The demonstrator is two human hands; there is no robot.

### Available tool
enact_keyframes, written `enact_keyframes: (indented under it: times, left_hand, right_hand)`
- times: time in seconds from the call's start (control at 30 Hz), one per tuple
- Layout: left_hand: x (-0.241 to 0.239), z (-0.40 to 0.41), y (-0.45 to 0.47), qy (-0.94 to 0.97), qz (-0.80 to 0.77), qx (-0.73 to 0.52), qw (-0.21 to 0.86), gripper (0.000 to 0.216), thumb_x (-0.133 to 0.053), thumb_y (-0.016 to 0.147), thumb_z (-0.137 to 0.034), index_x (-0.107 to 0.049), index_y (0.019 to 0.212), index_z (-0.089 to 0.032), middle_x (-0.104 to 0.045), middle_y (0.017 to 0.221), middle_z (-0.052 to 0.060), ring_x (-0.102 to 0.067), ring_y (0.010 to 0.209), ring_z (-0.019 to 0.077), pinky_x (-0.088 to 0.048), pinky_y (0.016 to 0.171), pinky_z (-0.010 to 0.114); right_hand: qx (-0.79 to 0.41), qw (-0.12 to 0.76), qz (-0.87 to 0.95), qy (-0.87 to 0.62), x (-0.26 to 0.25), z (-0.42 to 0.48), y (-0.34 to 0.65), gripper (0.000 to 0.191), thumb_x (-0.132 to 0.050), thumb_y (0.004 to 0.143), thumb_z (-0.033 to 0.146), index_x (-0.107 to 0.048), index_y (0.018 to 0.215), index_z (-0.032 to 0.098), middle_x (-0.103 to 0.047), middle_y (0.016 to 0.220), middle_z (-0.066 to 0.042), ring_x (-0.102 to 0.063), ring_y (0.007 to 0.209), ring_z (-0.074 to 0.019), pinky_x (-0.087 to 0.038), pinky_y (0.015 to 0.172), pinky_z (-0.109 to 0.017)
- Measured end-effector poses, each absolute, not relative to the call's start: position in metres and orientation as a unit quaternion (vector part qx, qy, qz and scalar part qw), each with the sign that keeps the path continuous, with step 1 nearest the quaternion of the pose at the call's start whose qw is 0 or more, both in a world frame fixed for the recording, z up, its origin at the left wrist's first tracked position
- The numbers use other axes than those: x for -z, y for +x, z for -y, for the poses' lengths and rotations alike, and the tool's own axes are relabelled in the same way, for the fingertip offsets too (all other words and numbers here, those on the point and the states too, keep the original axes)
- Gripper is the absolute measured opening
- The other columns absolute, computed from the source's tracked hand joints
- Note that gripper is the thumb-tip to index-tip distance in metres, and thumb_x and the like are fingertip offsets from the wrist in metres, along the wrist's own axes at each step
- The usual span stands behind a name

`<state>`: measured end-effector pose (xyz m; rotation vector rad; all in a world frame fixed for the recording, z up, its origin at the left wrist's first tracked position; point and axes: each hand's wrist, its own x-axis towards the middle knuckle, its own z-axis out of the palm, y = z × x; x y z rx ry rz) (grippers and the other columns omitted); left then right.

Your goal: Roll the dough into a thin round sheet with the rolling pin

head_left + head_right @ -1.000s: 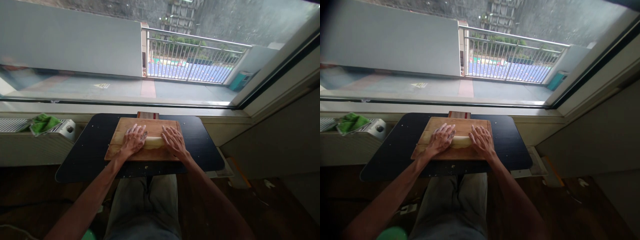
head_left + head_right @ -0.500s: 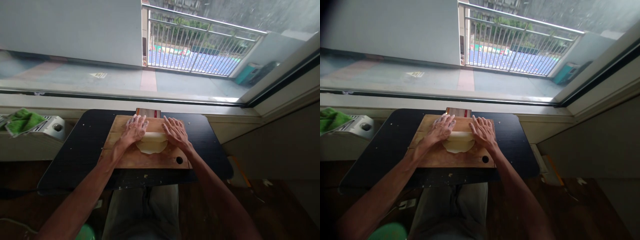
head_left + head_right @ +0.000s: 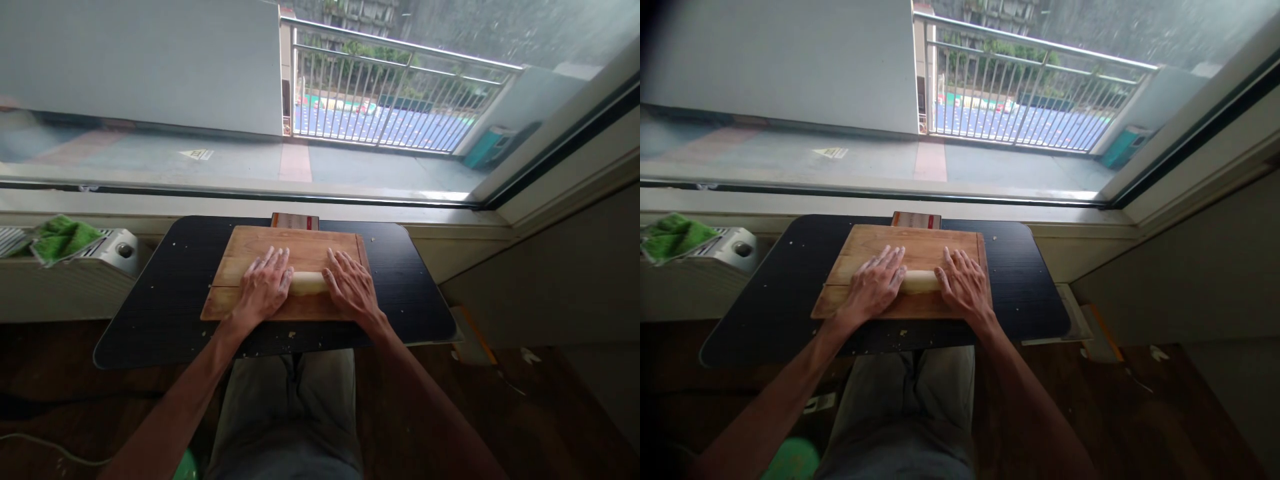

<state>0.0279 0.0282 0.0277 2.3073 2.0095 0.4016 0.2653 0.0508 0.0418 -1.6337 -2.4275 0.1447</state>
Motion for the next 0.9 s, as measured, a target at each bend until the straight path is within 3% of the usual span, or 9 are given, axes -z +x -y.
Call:
enact_keyframes:
  times: [0.3,0.5,0.67,0.9]
  left_hand:
    - [-0.025,-0.013,0.03,0.742,-0.651,-0.155,0.024,0.064,-0.03,0.115,-0.042,-0.046,0.174,-0.023,-0.054,0.175,0.009,-0.033,0.172,0.03,-0.031,0.14,0.053]
    - [-0.027,-0.058,0.031,0.714,-0.675,-0.183,0.018,0.064,-0.031,0.115,-0.045,-0.049,0.172,-0.023,-0.061,0.169,0.012,-0.039,0.169,0.034,-0.036,0.136,0.058]
    - [-0.026,-0.094,0.031,0.677,-0.706,-0.207,0.008,0.064,-0.03,0.115,-0.046,-0.054,0.167,-0.017,-0.064,0.165,0.016,-0.049,0.162,0.037,-0.041,0.132,0.059]
    - [-0.022,-0.14,0.019,0.673,-0.712,-0.2,0.018,0.062,-0.025,0.117,-0.039,-0.049,0.168,-0.015,-0.066,0.161,0.02,-0.058,0.154,0.0363,-0.049,0.125,0.057]
  right_hand:
    - [-0.056,0.121,0.819,-0.559,-0.04,-0.036,0.268,0.067,-0.031,0.119,0.049,-0.042,0.177,0.018,-0.047,0.179,-0.013,-0.041,0.168,-0.0289,-0.033,0.135,-0.045]
    - [-0.047,0.124,0.82,-0.556,-0.04,-0.079,0.263,0.066,-0.023,0.121,0.05,-0.034,0.181,0.024,-0.054,0.176,-0.009,-0.041,0.166,-0.0295,-0.033,0.134,-0.047]
    - [-0.03,0.133,0.811,-0.57,-0.034,-0.121,0.26,0.07,-0.014,0.121,0.052,-0.031,0.182,0.023,-0.053,0.176,-0.011,-0.042,0.164,-0.0315,-0.028,0.135,-0.051]
    - [-0.056,0.169,0.8,-0.573,-0.037,-0.169,0.254,0.069,-0.006,0.12,0.047,-0.027,0.183,0.027,-0.063,0.164,-0.01,-0.053,0.148,-0.0295,-0.036,0.125,-0.048]
